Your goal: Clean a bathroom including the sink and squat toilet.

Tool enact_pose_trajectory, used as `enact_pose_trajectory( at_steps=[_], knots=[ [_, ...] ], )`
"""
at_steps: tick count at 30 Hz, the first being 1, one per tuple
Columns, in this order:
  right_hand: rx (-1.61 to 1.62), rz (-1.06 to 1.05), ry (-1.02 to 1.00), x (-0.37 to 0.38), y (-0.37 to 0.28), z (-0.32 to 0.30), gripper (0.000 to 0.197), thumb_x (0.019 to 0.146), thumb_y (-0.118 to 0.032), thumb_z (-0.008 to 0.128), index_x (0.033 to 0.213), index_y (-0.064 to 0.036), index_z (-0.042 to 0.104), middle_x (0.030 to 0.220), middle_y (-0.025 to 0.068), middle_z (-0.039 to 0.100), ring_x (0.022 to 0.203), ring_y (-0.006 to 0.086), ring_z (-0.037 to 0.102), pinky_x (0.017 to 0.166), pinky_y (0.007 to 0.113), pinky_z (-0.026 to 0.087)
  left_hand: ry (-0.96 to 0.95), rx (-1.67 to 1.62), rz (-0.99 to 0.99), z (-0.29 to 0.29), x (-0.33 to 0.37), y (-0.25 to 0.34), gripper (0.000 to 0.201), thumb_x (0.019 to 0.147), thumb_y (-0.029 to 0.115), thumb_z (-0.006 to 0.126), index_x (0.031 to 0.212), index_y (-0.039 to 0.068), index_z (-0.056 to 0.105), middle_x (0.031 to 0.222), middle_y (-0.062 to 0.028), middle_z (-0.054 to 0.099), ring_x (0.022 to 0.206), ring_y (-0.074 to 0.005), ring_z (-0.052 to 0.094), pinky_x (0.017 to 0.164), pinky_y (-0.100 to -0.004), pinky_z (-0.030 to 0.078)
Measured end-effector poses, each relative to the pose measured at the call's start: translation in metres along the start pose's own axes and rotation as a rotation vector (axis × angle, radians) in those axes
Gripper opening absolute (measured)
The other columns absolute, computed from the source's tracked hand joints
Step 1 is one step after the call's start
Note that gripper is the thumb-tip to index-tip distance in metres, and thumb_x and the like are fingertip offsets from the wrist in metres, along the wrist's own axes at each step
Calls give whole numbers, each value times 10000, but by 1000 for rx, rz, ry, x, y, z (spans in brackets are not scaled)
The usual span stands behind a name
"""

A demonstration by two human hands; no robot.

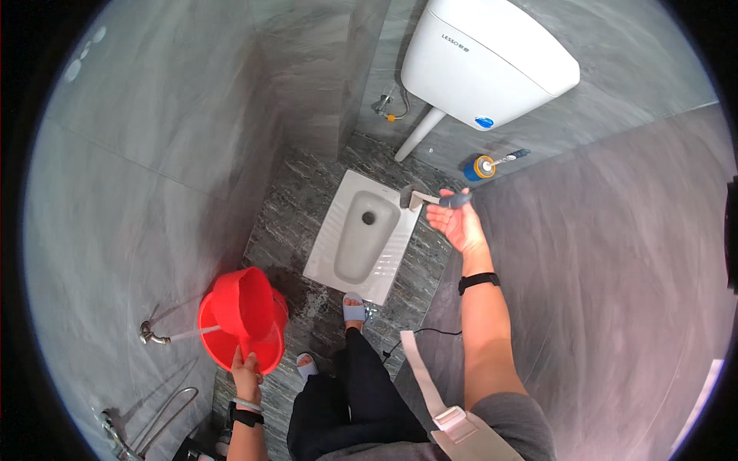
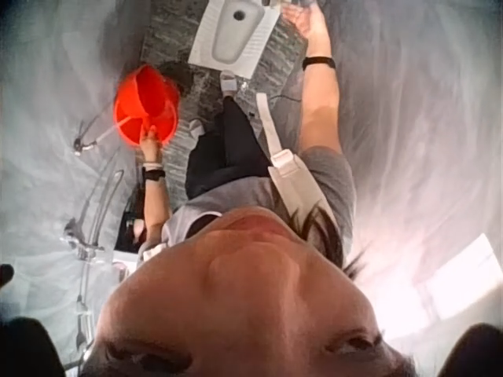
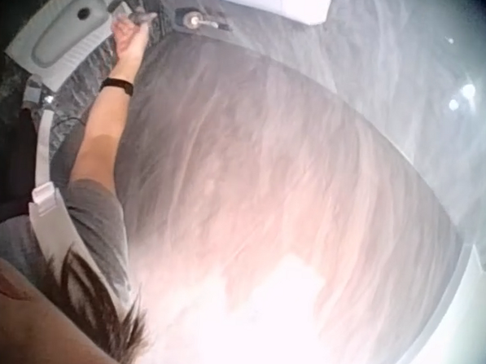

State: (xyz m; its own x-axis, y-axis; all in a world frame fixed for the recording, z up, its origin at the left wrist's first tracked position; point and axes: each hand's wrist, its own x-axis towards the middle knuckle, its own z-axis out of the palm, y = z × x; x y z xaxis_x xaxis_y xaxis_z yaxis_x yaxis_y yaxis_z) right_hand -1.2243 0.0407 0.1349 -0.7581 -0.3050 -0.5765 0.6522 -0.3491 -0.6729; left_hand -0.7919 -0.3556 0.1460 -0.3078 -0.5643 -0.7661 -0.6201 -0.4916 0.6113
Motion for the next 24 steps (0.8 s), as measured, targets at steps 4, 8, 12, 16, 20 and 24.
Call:
enact_pose_trajectory(
  at_steps=[4,8,12,16,20,24],
  knots=[
    [-73,-123,-55,30,-38,-10,590,941,-510,465,1205,17,429,1062,262,643,938,335,663,811,433,544,-8,-7,-13,45,-1,18,579,893,140,572,1426,76,355,698,3,522,458,-58,408,377,-204,285],
    [-341,-111,64,53,-69,0,406,925,-303,609,1094,23,435,994,259,652,842,297,680,727,377,574,-25,19,10,62,-1,29,555,898,144,563,1415,72,373,716,3,532,484,-57,426,387,-201,290],
    [-376,-188,23,77,-84,16,391,934,-339,590,1069,-1,447,990,249,658,844,288,682,719,354,570,-33,3,-2,65,-1,24,527,897,136,553,1399,76,404,706,2,529,467,-63,428,379,-201,291],
    [-452,-334,-36,109,-103,63,392,963,-353,536,1082,11,451,979,235,666,811,257,677,711,334,556,-18,19,-57,74,-4,19,502,891,142,534,1378,80,432,676,15,516,439,-67,423,379,-206,297],
    [-727,-461,-45,165,-116,116,403,976,-359,505,1084,28,483,932,184,683,769,207,663,682,309,536,-14,18,-56,73,-7,14,474,893,127,541,1358,88,460,687,2,513,451,-67,429,373,-206,308],
    [-810,-555,-39,240,-128,150,427,960,-407,523,1081,1,496,955,166,682,787,182,645,698,287,526,26,11,-107,76,-3,2,499,891,124,546,1379,91,443,694,4,516,467,-64,435,384,-204,319]
  ],
)
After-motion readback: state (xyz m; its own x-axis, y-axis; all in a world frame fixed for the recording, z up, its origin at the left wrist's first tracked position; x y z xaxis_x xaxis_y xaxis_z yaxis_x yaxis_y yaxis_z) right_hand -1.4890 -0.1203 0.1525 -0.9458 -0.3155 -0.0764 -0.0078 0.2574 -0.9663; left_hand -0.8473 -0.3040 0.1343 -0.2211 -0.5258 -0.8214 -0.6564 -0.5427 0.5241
